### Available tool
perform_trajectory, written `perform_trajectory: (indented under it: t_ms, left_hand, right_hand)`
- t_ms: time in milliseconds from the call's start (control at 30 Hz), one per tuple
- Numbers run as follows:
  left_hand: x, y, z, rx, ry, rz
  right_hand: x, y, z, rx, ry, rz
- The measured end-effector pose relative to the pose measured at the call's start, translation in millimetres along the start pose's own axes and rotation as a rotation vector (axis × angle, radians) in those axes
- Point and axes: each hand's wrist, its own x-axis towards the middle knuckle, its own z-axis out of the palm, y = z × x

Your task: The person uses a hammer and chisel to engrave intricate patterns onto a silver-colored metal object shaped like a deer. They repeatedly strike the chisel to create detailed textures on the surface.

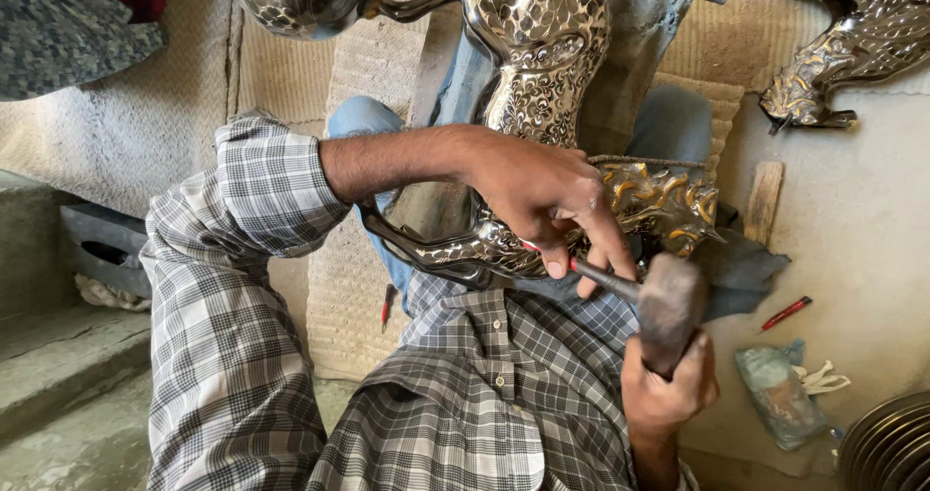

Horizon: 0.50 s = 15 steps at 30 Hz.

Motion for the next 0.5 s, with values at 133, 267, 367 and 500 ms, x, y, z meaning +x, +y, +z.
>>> perform_trajectory:
  t_ms: [133, 267, 367, 500]
  left_hand:
    - [0.4, 1.3, -0.9, 0.004, -0.009, 0.046]
    - [-2.2, 0.6, -2.9, -0.011, -0.05, 0.092]
    - [-2.9, -3.1, -1.4, -0.03, -0.092, 0.113]
    - [-7.4, -4.8, 2.0, -0.04, -0.14, 0.076]
  right_hand:
    - [-8.0, 26.4, 1.8, -0.16, 0.128, -0.049]
    - [-13.3, 44.1, 0.6, 0.271, 0.02, -0.006]
    - [-13.2, 46.5, -2.8, -0.078, -0.011, -0.23]
    - [-10.5, 34.1, 1.4, -0.173, -0.005, -0.165]
